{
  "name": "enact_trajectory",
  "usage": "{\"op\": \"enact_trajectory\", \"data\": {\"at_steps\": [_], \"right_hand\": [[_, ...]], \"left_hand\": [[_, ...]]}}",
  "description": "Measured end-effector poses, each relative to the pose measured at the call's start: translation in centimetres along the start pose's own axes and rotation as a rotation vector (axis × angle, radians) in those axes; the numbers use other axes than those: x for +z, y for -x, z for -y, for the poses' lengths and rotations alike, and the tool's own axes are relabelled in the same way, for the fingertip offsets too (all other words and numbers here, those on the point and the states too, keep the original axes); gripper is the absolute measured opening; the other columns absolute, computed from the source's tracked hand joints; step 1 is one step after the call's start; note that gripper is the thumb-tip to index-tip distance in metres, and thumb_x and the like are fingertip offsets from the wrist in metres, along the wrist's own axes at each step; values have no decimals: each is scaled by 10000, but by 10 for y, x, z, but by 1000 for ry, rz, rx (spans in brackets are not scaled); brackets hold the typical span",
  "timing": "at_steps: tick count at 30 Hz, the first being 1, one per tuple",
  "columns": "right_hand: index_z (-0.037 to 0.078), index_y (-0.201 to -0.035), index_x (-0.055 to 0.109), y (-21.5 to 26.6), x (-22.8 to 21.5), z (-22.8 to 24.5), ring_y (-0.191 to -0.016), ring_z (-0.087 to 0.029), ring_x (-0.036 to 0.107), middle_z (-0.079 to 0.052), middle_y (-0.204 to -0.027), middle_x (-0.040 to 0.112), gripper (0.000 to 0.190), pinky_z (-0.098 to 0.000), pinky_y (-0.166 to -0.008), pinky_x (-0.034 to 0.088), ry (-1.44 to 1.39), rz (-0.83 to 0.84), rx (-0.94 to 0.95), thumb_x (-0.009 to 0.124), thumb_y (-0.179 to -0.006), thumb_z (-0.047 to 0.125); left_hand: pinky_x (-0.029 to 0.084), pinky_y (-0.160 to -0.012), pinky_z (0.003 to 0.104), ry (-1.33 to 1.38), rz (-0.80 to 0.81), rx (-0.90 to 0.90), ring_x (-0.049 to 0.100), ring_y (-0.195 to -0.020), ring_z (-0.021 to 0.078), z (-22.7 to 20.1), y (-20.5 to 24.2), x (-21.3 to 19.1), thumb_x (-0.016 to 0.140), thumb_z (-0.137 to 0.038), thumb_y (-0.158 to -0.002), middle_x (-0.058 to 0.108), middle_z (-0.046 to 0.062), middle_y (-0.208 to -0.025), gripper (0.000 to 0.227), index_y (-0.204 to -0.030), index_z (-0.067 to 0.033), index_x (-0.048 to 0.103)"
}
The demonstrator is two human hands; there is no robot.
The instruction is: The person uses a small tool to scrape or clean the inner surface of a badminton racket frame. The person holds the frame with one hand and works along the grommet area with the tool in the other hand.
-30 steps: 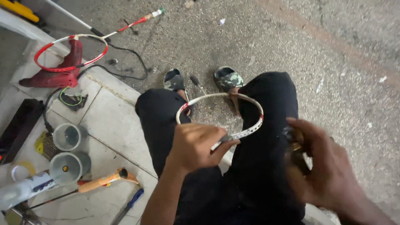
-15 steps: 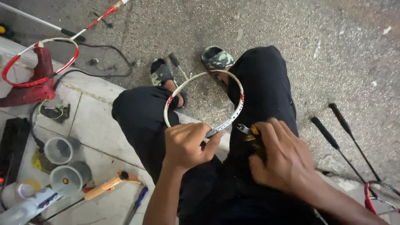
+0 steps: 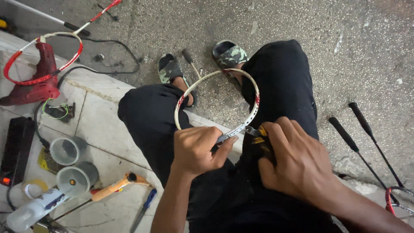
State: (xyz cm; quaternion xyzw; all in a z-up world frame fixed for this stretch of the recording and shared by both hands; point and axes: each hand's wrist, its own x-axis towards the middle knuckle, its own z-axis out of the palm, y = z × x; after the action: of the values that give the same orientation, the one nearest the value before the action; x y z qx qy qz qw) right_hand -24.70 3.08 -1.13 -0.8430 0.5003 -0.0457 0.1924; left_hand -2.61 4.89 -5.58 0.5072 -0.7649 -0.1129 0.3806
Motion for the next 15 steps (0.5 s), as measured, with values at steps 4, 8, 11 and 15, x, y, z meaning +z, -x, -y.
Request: {"op": "enact_trajectory", "data": {"at_steps": [4, 8, 11, 15], "right_hand": [[148, -1075, 563, 0, -4, 3, -835, -278, 625, -47, -899, 579, 404, -459, -522, 520, 26, 79, 63, 582, -693, 280], [161, -1024, 564, -1, -7, 0, -826, -308, 612, -52, -878, 569, 367, -487, -581, 506, 62, 93, 50, 593, -684, 297], [157, -971, 525, -3, -9, 1, -808, -307, 602, -50, -865, 564, 311, -497, -557, 509, 88, 169, 36, 594, -697, 285], [145, -905, 448, -11, -5, -7, -661, -306, 611, -44, -794, 562, 245, -483, -428, 470, 104, 302, 17, 599, -764, 277]], "left_hand": [[235, -403, 288, -1, 4, -3, 331, -398, 106, 0, 3, 1, 644, -309, -991, 340, -27, -510, 430, -671, -100, 447], [304, -433, 341, 14, 58, -38, 438, -430, 176, -2, 3, 0, 682, -287, -972, 409, 6, -528, 394, -704, -101, 462], [292, -432, 338, 12, 87, -29, 437, -423, 169, 0, 4, -1, 665, -288, -983, 400, 0, -517, 401, -701, -106, 447], [226, -426, 317, 29, 97, -12, 367, -403, 122, 5, 6, 2, 651, -283, -1002, 329, -23, -510, 430, -690, -119, 404]]}}
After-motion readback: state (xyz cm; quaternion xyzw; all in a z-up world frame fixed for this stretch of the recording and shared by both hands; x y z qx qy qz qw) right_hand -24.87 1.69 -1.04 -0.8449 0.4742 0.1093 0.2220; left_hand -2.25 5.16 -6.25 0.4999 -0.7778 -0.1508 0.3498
